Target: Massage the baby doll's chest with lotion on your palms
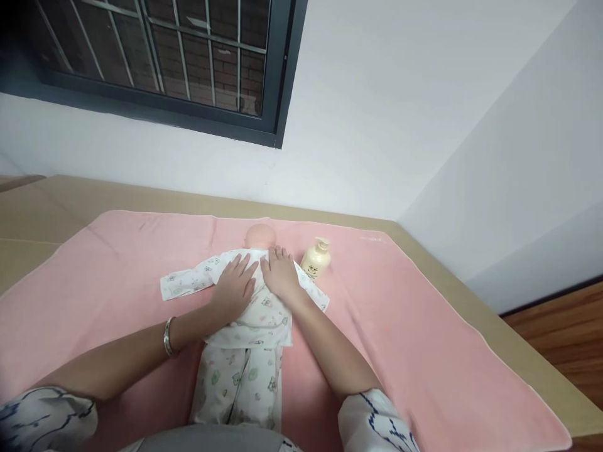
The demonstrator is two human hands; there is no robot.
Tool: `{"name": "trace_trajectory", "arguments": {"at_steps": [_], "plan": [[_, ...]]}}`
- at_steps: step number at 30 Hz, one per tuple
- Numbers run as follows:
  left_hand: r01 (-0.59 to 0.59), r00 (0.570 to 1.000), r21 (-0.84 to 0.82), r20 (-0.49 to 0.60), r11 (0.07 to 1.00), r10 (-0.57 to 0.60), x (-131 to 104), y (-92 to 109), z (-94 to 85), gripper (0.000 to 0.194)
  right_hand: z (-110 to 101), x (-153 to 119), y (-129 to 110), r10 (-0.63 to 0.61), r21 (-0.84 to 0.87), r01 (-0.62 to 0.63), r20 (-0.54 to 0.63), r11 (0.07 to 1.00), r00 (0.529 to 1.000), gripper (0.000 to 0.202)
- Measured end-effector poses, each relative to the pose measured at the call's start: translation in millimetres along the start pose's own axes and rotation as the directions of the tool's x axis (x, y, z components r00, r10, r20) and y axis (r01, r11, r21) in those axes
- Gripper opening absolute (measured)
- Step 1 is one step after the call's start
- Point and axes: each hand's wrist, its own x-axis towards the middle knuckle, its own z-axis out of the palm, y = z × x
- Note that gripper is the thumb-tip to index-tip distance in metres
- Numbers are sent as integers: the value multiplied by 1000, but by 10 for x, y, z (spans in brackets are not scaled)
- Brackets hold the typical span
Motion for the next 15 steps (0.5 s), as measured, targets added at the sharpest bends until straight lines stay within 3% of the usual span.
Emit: {"name": "trace_trajectory", "arguments": {"at_steps": [4,7,10,15], "plan": [[45,998,-39,39,998,-43,129,-106,-39,48,1,-232,-145,-125,-20,124,-66,992,990,47],[105,993,-53,57,993,-102,227,-178,-51,50,-32,-358,-256,-130,-11,130,-112,991,985,42],[114,993,-39,42,993,-113,206,-150,-30,51,-41,-284,-223,-117,44,122,-115,992,986,42],[23,1000,-17,12,1000,-23,15,14,3,49,-1,19,26,-8,77,10,-30,997,1000,56]]}}
